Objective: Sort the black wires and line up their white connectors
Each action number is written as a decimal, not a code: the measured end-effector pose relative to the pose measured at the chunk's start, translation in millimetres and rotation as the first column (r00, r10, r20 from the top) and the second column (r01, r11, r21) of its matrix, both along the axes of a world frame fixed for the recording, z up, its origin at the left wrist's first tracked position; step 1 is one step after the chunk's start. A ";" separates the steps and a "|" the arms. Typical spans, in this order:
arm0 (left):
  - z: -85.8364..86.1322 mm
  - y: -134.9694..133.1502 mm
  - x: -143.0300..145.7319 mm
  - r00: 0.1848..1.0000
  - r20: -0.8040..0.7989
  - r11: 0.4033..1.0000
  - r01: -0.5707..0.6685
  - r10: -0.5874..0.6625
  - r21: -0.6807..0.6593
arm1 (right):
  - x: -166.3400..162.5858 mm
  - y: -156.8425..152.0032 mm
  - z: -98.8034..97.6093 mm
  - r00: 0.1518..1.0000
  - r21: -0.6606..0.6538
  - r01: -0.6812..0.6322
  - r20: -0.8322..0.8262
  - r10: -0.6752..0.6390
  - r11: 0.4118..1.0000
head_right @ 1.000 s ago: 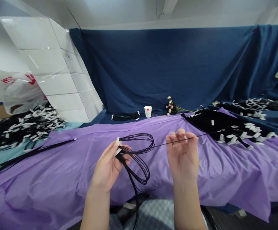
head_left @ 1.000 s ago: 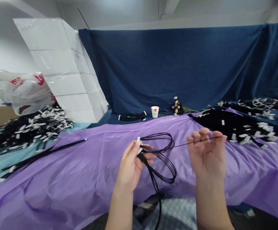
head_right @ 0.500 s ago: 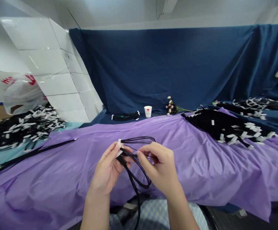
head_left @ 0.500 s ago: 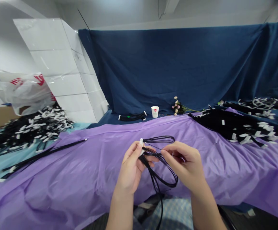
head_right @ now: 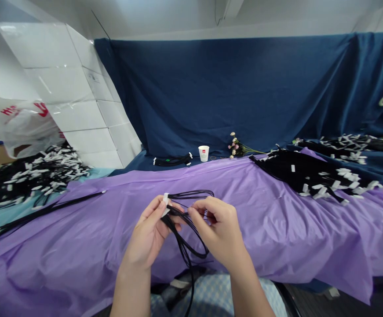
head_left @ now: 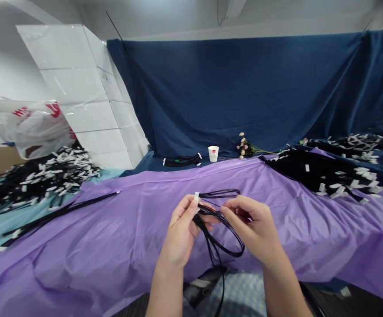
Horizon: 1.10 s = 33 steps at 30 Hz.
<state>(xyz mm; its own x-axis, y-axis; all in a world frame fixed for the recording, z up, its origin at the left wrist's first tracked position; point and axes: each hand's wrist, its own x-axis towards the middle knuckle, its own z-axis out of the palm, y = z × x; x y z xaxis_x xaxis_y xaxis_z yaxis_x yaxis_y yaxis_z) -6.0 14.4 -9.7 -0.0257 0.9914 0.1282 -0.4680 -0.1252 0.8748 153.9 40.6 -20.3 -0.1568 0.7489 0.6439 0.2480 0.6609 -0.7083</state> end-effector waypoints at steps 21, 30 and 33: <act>-3.6 3.3 1.9 0.996 -0.079 0.999 -0.041 0.042 0.021 | -0.7 -1.1 0.6 0.987 -0.190 -0.137 -0.104 0.119 0.972; -8.1 5.4 -0.9 0.988 -0.156 0.997 -0.007 0.019 0.081 | -0.4 8.8 -3.5 0.939 -0.332 -0.263 -0.303 0.162 0.906; -10.5 6.2 -1.3 0.985 -0.173 0.996 -0.011 0.026 0.090 | -2.4 9.7 -5.1 0.945 -0.333 -0.231 -0.300 0.129 0.914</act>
